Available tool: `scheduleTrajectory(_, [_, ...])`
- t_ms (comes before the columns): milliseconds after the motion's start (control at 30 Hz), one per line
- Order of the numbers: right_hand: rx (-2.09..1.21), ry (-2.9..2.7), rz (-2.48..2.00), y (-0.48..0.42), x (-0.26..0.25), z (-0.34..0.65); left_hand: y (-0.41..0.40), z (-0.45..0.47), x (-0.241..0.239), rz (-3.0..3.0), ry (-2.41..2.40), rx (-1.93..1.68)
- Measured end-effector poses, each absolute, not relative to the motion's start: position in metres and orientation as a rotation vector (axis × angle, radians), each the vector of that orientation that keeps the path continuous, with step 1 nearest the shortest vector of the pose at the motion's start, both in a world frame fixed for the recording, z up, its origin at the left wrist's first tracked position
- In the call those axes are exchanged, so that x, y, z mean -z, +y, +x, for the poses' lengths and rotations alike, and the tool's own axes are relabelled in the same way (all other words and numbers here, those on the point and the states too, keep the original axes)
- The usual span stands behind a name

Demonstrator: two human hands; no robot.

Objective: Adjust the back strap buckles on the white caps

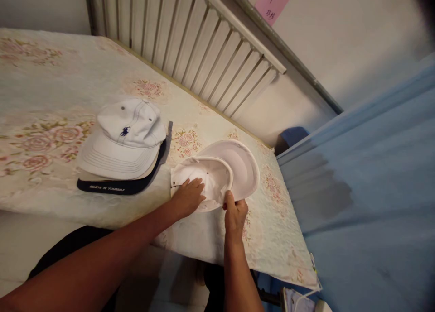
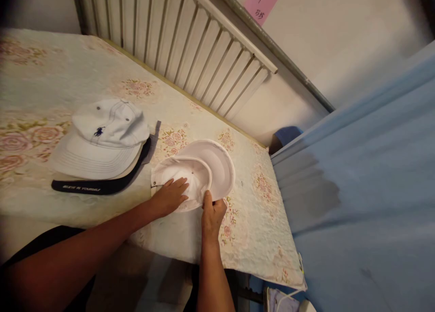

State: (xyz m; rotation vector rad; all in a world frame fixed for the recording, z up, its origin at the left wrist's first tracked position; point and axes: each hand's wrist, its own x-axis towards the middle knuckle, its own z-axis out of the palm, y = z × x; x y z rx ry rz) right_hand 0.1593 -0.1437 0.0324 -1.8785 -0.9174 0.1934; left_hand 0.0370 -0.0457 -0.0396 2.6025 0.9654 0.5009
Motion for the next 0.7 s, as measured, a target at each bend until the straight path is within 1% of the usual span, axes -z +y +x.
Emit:
scheduleTrajectory(333, [-0.075, -1.022, -1.835, -0.154, -0.055, 0.175, -0.071, 0.05, 0.012, 2.449, 0.625, -0.362])
scheduleTrajectory(533, [-0.116, -1.101, -1.826, -0.155, -0.048, 0.181, -0.067, 0.058, 0.019, 2.376, 0.748, -0.321])
scheduleTrajectory(700, [-0.164, -1.161, -1.844, -0.158, -0.037, 0.181, -0.064, 0.064, 0.026, 2.428, 0.843, -0.401])
